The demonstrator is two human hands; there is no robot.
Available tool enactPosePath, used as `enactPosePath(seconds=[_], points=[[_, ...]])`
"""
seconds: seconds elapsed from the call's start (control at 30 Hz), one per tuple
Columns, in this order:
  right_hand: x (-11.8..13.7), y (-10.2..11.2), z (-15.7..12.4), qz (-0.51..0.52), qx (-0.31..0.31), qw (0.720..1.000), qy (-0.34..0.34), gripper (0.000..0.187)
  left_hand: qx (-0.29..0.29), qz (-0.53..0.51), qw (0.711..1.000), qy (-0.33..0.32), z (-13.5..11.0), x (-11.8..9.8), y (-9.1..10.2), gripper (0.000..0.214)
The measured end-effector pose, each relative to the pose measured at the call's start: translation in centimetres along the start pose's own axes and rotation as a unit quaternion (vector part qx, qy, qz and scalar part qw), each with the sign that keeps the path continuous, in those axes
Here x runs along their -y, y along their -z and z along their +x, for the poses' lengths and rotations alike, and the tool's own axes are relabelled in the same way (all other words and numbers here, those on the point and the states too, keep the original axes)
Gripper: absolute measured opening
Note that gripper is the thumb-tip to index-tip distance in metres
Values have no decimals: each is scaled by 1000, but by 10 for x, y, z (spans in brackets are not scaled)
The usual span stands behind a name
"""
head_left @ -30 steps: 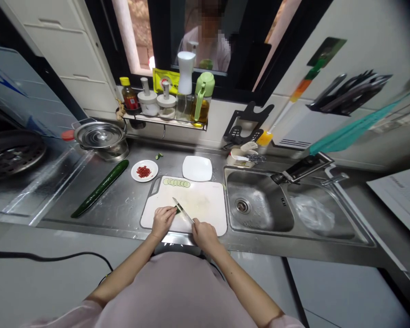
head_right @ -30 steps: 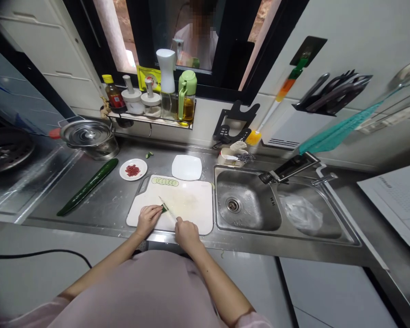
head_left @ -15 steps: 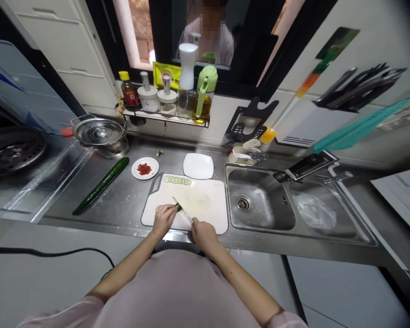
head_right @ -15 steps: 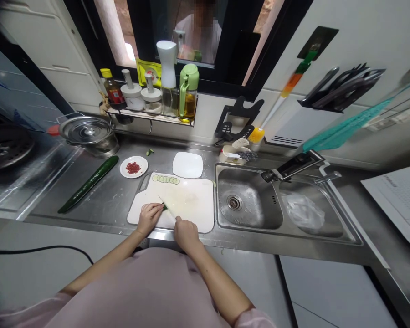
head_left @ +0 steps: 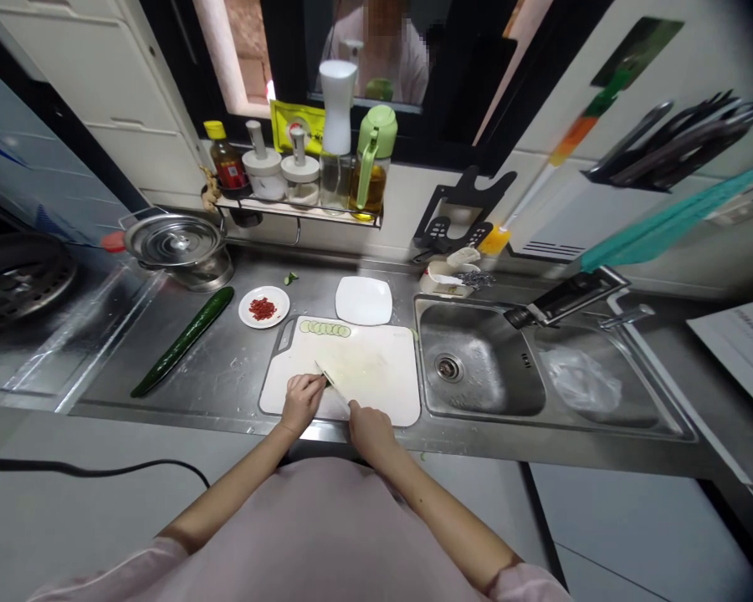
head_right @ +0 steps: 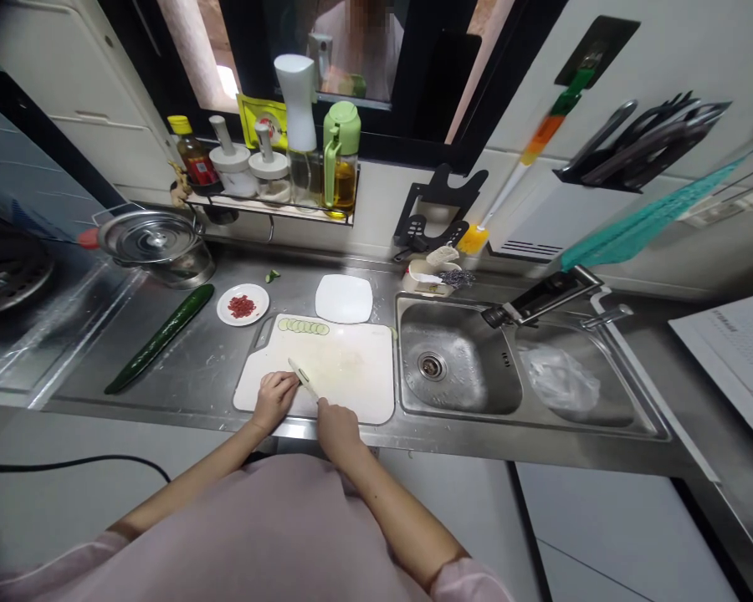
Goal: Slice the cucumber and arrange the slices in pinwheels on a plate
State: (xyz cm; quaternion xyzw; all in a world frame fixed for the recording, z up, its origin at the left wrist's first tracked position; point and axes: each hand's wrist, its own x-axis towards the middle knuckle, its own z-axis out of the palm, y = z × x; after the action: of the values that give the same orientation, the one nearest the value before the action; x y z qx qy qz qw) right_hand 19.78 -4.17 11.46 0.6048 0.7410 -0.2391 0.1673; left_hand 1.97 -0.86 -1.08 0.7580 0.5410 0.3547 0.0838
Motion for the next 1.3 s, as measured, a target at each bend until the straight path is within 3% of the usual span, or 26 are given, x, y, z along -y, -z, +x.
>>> enactPosePath(seconds=[1.3], points=[[4, 0, 19, 23, 14, 999, 18, 27, 7, -25, 1000, 5, -2, 1, -1, 19]])
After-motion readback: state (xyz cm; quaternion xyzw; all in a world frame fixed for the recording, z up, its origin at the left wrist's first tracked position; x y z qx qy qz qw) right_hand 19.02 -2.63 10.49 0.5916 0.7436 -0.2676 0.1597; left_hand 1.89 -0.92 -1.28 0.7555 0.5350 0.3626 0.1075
